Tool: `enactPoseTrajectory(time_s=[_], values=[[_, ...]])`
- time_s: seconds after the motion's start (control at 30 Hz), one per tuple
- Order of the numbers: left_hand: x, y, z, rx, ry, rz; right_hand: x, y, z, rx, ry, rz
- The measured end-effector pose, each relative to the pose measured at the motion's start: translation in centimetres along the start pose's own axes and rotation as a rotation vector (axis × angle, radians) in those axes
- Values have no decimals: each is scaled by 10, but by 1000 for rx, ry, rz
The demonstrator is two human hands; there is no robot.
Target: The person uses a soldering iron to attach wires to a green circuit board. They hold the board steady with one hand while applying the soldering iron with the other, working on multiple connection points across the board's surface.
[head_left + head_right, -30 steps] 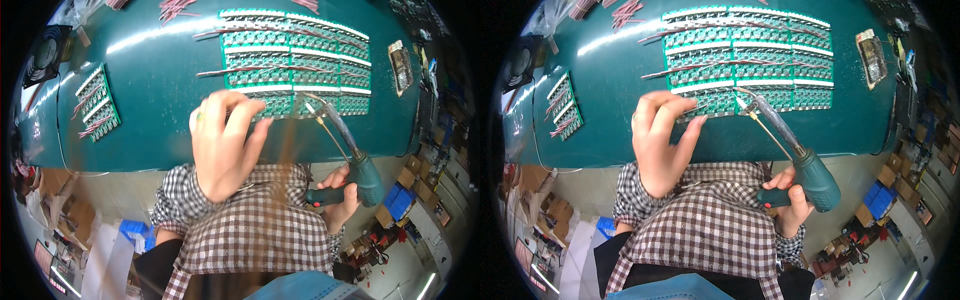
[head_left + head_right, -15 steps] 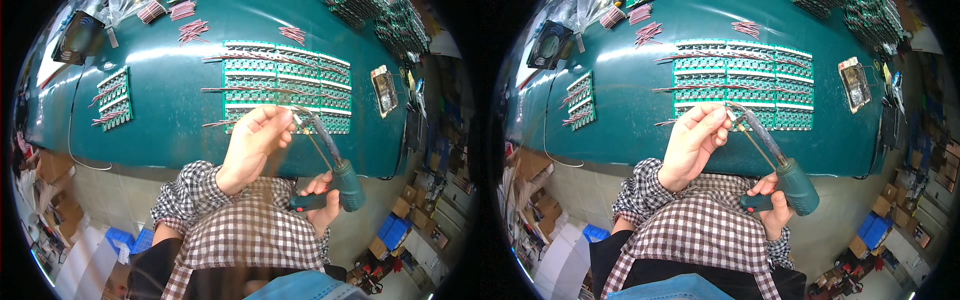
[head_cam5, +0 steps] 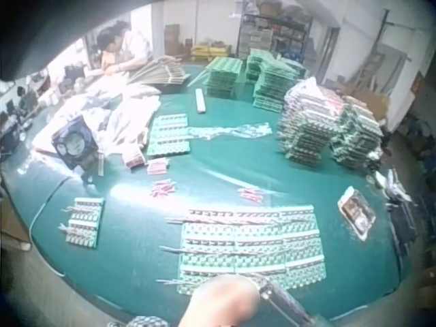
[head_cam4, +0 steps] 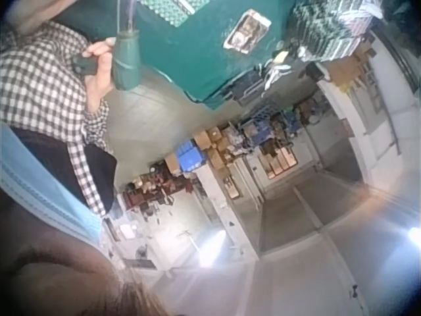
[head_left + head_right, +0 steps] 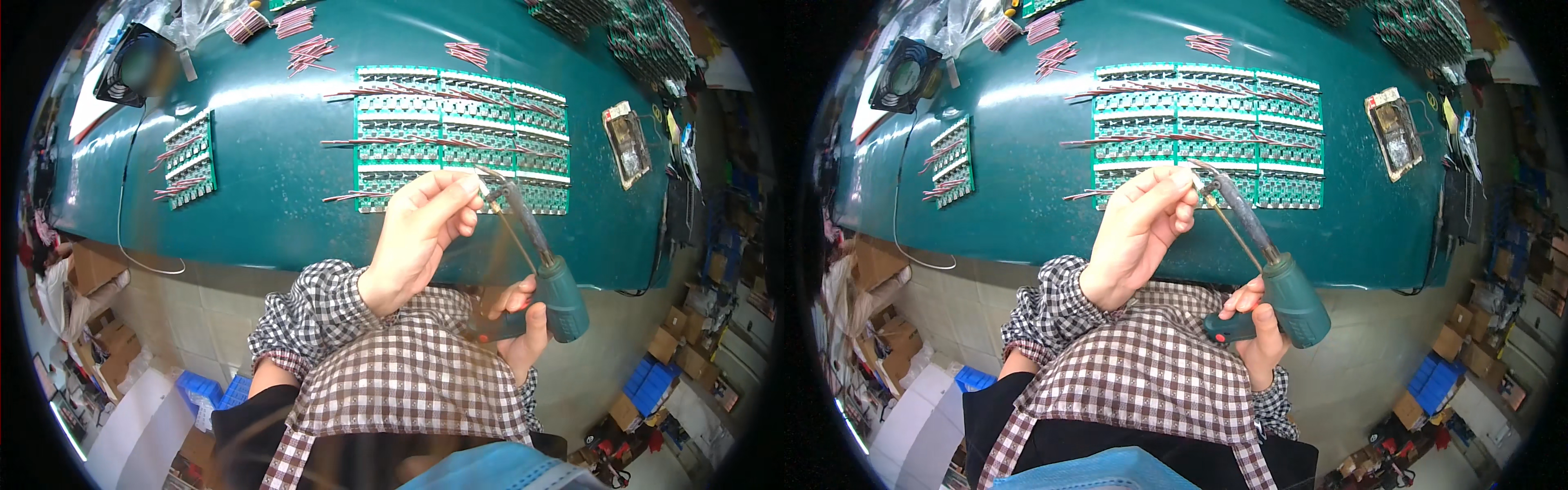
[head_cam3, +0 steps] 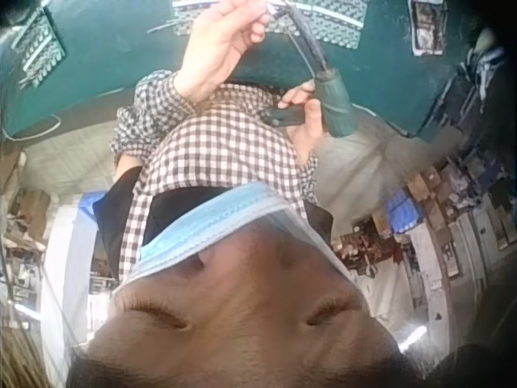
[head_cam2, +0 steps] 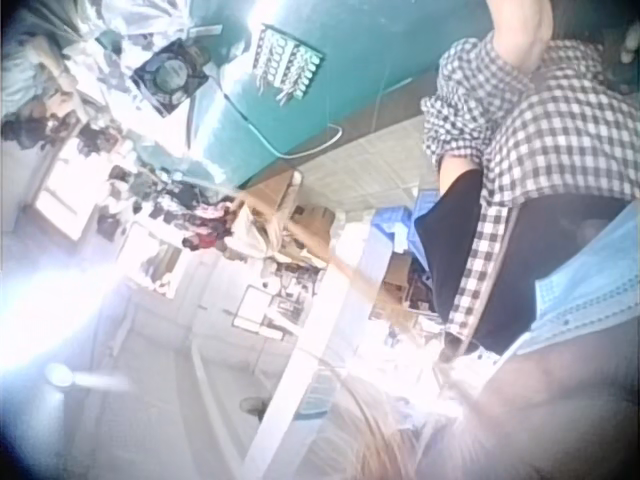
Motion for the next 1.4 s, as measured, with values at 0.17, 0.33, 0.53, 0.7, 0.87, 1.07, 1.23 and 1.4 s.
enactPoseTrajectory(time_s=[0.17, 0.33, 0.53, 0.7, 0.87, 1.07, 1.23, 1.4], values=[[12, 15, 33, -150, -192, 92, 8, -8, -1, 44, -21, 56], [59, 17, 146, -917, -1395, 594, 3, -21, -10, 59, 78, 79], [92, -34, 191, -967, -1802, 532, -15, -31, -10, 50, 112, -7], [100, -53, 200, -856, -2008, 543, -19, -31, -15, 92, 191, 11], [86, -37, 194, -996, -2007, 569, -21, -28, -17, 81, 204, 32], [41, 7, 142, -818, -1624, 360, -17, -24, -19, 104, 242, 78], [34, 42, 84, -597, -1302, 133, -10, -20, -10, 114, 172, 63], [18, 46, 14, -773, -947, -211, -36, -24, -4, 58, 239, 27]])
Point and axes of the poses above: each hand's wrist, its own y-axis away from the middle knuckle, its own x-axis out of the back of the hand, z = x × y, the point moved 3 cm from there along -y, towards the middle knuckle, and after that the axes turned 10 degrees about x, right-handed, at the moved point
